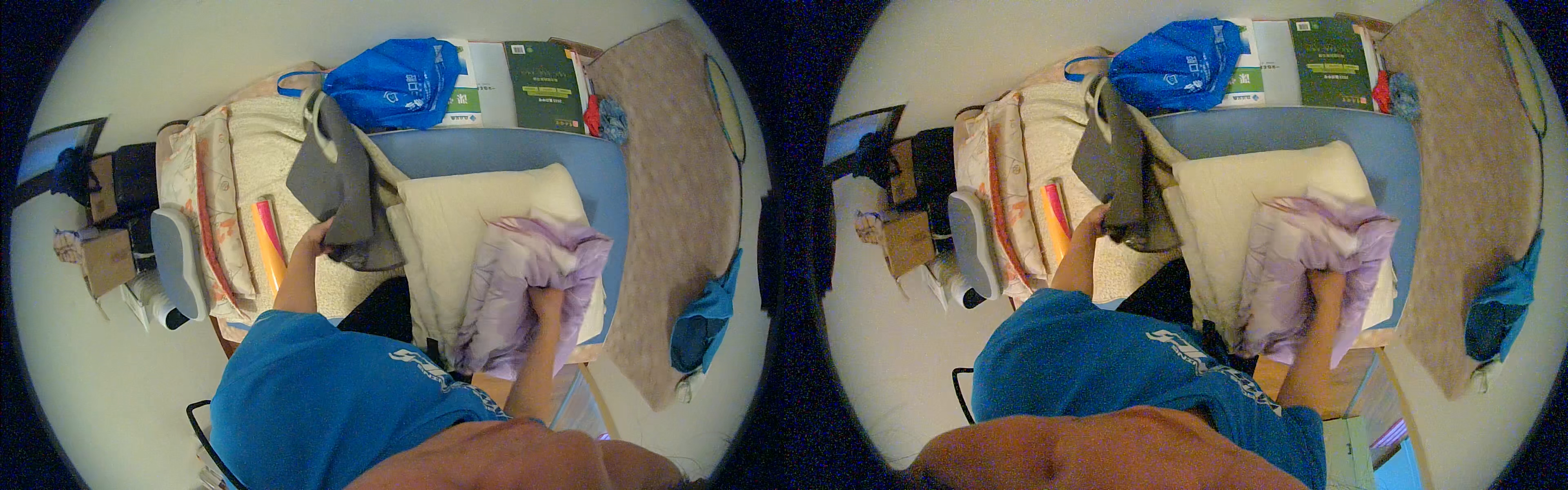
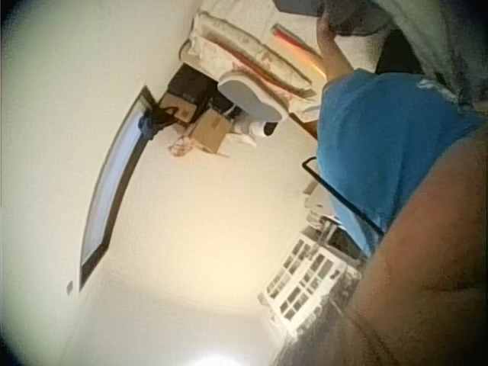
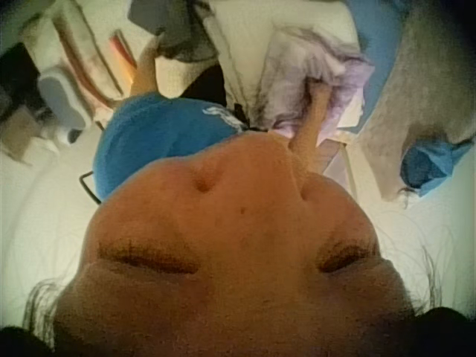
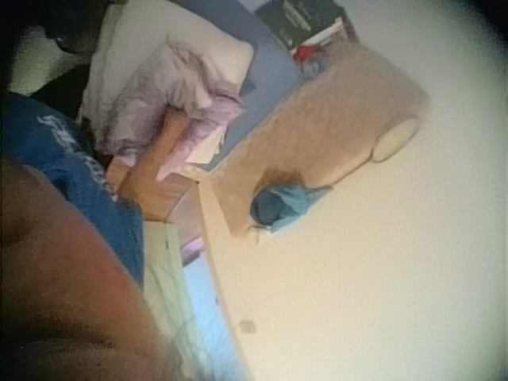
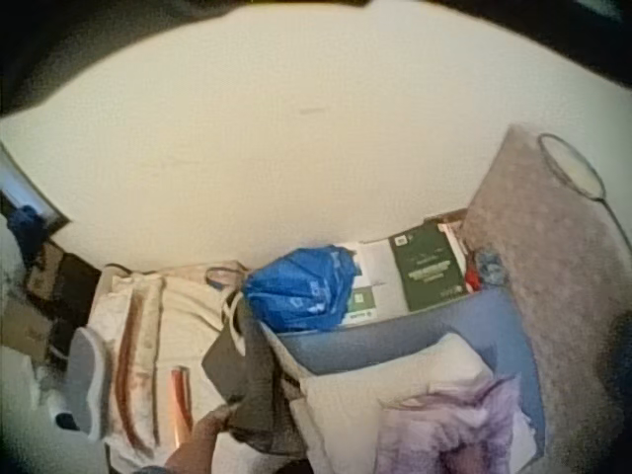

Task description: The person picks up and folds various pieces of laundry, including a purple floral pillowcase, a blue garment, and a gray fabric item, placing them onto a pile on a bed before smoothing a blanket.

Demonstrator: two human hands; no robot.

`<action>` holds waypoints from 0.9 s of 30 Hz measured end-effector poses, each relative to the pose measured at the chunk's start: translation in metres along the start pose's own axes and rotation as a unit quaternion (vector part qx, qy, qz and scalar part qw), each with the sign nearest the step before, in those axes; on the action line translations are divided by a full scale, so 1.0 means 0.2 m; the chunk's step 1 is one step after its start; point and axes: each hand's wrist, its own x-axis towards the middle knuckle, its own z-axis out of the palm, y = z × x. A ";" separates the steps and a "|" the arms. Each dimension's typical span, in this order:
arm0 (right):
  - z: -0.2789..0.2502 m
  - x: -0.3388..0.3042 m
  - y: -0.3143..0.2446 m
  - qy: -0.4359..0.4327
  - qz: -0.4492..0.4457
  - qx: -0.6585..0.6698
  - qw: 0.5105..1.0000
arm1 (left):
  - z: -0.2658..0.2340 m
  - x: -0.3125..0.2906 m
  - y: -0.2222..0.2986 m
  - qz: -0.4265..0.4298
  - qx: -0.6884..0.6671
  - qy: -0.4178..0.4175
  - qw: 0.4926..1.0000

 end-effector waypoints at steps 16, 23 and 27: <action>0.09 0.19 -0.07 0.016 -0.124 -0.024 0.992 | 1.05 -0.59 0.50 0.380 0.068 0.003 0.922; 0.22 0.21 0.04 0.056 -0.071 0.015 0.996 | 1.62 -0.65 1.18 0.659 0.327 0.119 0.666; 0.29 0.23 0.14 0.069 -0.108 -0.033 0.991 | 2.06 -0.83 1.59 0.786 0.360 0.122 0.488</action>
